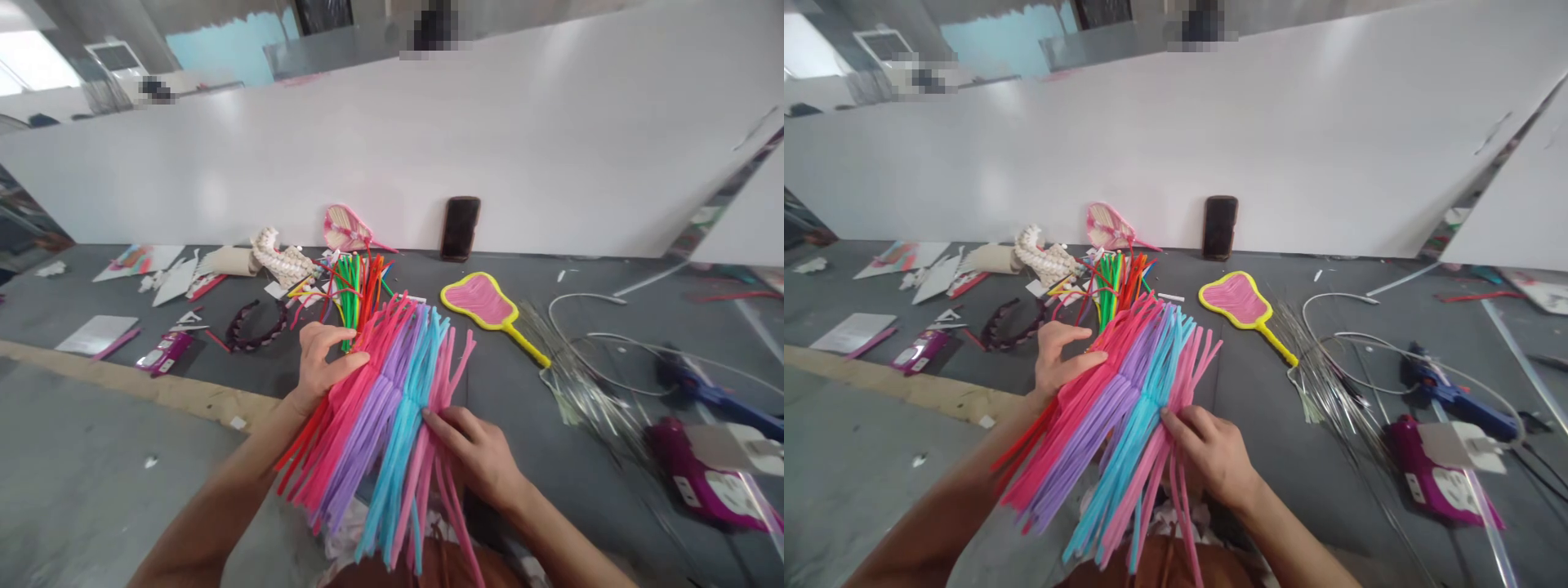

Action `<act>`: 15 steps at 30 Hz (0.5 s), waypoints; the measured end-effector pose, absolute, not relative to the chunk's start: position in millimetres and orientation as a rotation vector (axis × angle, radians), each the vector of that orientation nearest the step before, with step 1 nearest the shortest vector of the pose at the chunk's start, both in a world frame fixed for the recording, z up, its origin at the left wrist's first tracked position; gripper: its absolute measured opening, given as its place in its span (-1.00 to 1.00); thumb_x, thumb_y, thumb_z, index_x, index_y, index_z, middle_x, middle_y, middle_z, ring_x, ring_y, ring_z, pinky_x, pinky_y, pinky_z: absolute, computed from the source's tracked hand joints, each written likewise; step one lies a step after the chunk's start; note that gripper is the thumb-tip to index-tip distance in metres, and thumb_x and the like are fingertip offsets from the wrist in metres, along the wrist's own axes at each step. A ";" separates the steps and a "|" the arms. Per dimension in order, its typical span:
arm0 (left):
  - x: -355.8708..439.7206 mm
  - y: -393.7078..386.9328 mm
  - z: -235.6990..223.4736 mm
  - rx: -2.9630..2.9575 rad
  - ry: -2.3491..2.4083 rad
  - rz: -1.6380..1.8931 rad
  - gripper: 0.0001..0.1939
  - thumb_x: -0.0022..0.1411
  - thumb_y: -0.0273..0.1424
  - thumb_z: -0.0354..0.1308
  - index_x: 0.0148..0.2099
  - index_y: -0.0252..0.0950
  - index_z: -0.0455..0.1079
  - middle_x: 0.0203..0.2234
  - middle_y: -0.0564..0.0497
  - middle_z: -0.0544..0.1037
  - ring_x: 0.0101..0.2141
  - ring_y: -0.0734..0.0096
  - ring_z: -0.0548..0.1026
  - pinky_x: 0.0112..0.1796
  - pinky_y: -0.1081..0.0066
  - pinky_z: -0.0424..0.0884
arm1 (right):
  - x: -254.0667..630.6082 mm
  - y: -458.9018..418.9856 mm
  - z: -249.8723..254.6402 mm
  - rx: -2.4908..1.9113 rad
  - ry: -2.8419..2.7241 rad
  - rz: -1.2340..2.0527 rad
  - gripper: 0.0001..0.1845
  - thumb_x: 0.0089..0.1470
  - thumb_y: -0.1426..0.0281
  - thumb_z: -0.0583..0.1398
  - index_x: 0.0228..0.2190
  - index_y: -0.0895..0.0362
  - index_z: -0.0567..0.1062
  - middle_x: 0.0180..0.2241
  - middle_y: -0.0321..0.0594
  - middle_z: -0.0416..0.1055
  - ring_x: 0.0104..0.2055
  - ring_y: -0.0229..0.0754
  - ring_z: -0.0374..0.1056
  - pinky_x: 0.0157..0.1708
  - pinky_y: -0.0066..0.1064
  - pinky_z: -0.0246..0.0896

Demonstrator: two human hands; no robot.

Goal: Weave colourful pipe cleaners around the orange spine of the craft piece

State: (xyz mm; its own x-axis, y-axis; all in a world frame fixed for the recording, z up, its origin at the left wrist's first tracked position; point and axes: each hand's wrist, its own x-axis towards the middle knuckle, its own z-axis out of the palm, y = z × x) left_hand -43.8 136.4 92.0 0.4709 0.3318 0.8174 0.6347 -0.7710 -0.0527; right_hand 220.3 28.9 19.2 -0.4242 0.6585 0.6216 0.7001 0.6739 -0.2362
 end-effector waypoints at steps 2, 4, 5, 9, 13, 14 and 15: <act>-44.7 138.0 88.1 -2.399 -0.840 -1.203 -0.87 0.20 -0.47 0.25 -0.24 -0.11 0.53 -0.13 0.04 0.44 -0.13 0.35 0.39 -0.05 0.25 0.30 | 219.7 28.9 19.7 -1.046 -2.183 -0.066 -0.64 0.27 0.52 -0.03 -0.03 0.17 0.48 -0.36 -0.16 0.45 -0.40 -0.26 0.38 -0.47 -0.49 0.30; -45.2 138.7 84.4 -2.412 -0.879 -1.220 -0.85 0.24 -0.48 0.20 -0.21 -0.10 0.53 -0.14 0.03 0.44 -0.13 0.36 0.40 -0.03 0.25 0.30 | 219.6 28.5 20.1 -1.048 -2.187 -0.055 -0.63 0.28 0.50 -0.04 -0.02 0.17 0.47 -0.35 -0.16 0.46 -0.40 -0.26 0.39 -0.47 -0.49 0.30; -45.1 138.9 82.6 -2.410 -0.910 -1.243 -0.84 0.26 -0.47 0.18 -0.18 -0.11 0.52 -0.14 0.03 0.45 -0.14 0.37 0.41 -0.03 0.26 0.30 | 219.7 28.2 20.1 -1.049 -2.189 -0.046 -0.63 0.29 0.50 -0.05 -0.02 0.17 0.47 -0.35 -0.16 0.46 -0.40 -0.26 0.39 -0.47 -0.49 0.31; -42.2 142.2 75.9 -2.448 -1.104 -1.335 -0.83 0.29 -0.41 0.13 -0.10 -0.13 0.50 -0.19 0.02 0.48 -0.15 0.37 0.44 -0.10 0.32 0.38 | 220.5 27.3 18.6 -1.046 -2.200 -0.020 -0.61 0.28 0.50 -0.06 0.01 0.16 0.44 -0.33 -0.15 0.46 -0.38 -0.26 0.40 -0.45 -0.50 0.32; -38.0 138.9 74.0 -2.547 -1.397 -1.371 -0.82 0.29 -0.36 0.11 -0.14 -0.16 0.52 -0.21 -0.01 0.50 -0.14 0.34 0.46 -0.11 0.31 0.42 | 220.1 27.3 19.2 -1.033 -2.205 -0.029 -0.60 0.28 0.50 -0.07 0.02 0.14 0.43 -0.34 -0.16 0.45 -0.37 -0.27 0.39 -0.43 -0.52 0.33; -38.9 132.2 75.9 -2.575 -1.578 -1.388 -0.81 0.28 -0.35 0.11 -0.13 -0.16 0.53 -0.20 -0.01 0.51 -0.12 0.31 0.47 -0.09 0.29 0.42 | 219.6 27.3 20.0 -1.027 -2.206 -0.034 -0.61 0.29 0.50 -0.07 0.01 0.14 0.44 -0.34 -0.16 0.45 -0.36 -0.27 0.40 -0.42 -0.52 0.33; -41.4 122.0 78.8 -2.599 -1.790 -1.400 -0.80 0.27 -0.33 0.11 -0.12 -0.15 0.53 -0.19 -0.02 0.52 -0.10 0.28 0.47 -0.08 0.27 0.42 | 219.1 27.2 20.9 -1.019 -2.206 -0.040 -0.62 0.29 0.49 -0.07 0.00 0.15 0.44 -0.34 -0.16 0.45 -0.36 -0.27 0.40 -0.42 -0.52 0.33</act>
